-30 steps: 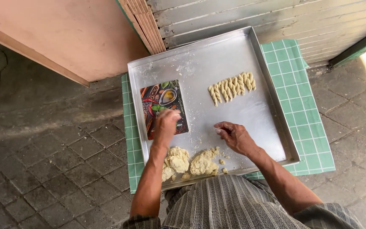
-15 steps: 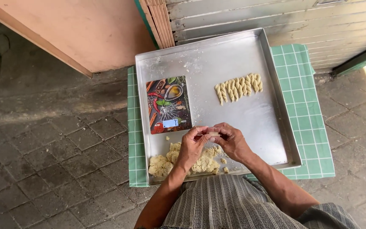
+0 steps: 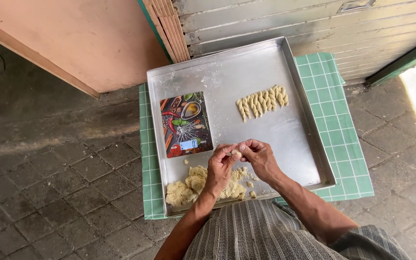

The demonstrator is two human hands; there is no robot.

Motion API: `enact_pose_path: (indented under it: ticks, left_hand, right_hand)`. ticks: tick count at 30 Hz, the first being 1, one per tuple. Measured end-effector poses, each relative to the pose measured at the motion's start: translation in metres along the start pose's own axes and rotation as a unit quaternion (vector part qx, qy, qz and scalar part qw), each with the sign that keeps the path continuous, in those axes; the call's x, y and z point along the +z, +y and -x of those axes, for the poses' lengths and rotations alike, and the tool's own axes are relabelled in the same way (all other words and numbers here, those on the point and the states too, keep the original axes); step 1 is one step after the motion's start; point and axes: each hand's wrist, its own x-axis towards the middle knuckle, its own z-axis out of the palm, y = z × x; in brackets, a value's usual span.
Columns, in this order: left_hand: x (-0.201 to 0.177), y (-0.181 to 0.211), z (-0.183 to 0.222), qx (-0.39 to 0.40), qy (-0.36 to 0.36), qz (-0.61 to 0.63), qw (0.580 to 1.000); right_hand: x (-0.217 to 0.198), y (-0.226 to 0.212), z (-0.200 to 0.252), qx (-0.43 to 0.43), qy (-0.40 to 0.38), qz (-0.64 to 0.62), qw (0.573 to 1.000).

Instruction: Pinching off small portions of dough from a larger mass and arranging them on a metal baking tray.

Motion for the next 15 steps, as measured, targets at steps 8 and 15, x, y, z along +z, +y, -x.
enact_pose_path:
  ticks: [8,15]
  left_hand:
    - [-0.011,-0.008,0.002,-0.082,0.008,0.01,0.997]
    - [-0.009,0.014,0.003,-0.144,-0.012,0.025,0.989]
  right_hand:
    - [-0.001,0.002,0.007,-0.068,-0.052,0.085,0.993]
    - [-0.01,0.024,-0.003,-0.154,-0.06,0.097,0.981]
